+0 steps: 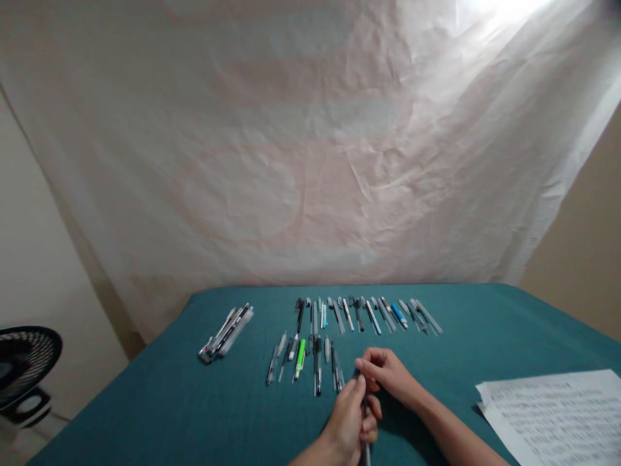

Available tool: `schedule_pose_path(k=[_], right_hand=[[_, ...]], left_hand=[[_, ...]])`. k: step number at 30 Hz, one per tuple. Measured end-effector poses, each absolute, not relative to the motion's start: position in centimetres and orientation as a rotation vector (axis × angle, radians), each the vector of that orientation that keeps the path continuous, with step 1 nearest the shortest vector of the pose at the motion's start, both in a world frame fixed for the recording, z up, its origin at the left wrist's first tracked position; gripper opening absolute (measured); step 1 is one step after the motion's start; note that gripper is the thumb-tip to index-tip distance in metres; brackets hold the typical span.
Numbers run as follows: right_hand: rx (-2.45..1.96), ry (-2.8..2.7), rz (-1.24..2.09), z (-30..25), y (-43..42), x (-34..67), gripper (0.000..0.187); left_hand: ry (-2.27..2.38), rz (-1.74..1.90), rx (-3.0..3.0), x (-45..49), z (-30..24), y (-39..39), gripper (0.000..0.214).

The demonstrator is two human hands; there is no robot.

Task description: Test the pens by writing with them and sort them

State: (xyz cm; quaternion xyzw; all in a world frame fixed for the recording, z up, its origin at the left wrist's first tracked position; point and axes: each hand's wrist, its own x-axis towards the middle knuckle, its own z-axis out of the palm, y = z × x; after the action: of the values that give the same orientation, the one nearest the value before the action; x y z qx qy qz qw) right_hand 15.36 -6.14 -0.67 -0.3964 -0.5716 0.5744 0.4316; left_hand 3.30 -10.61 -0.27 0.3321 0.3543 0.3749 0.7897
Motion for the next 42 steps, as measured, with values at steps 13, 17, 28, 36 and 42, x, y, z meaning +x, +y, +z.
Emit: schedule_pose_path(k=[13, 17, 28, 36, 42], right_hand=[[-0.952, -1.468, 1.417, -0.5, -6.3, 15.8, 0.037], [-0.946, -1.478, 1.390, -0.2, -6.4, 15.8, 0.038], [-1.094, -1.275, 1.264, -1.5, -4.8, 16.3, 0.039], [-1.314, -1.424, 1.046, -2.8, 0.1, 14.0, 0.029], [-1.382, -1.613, 0.837, -2.8, 1.8, 12.7, 0.021]], left_hand=[[0.734, 0.656, 0.709, 2.4, 1.0, -10.5, 0.035], [0.746, 0.648, 0.712, 2.4, 1.0, -10.6, 0.034], [0.747, 0.824, 0.652, 2.8, -0.5, -10.8, 0.033], [0.707, 0.881, 0.596, 2.7, -1.1, -10.5, 0.029], [0.689, 0.876, 0.579, 2.7, -1.4, -10.3, 0.029]])
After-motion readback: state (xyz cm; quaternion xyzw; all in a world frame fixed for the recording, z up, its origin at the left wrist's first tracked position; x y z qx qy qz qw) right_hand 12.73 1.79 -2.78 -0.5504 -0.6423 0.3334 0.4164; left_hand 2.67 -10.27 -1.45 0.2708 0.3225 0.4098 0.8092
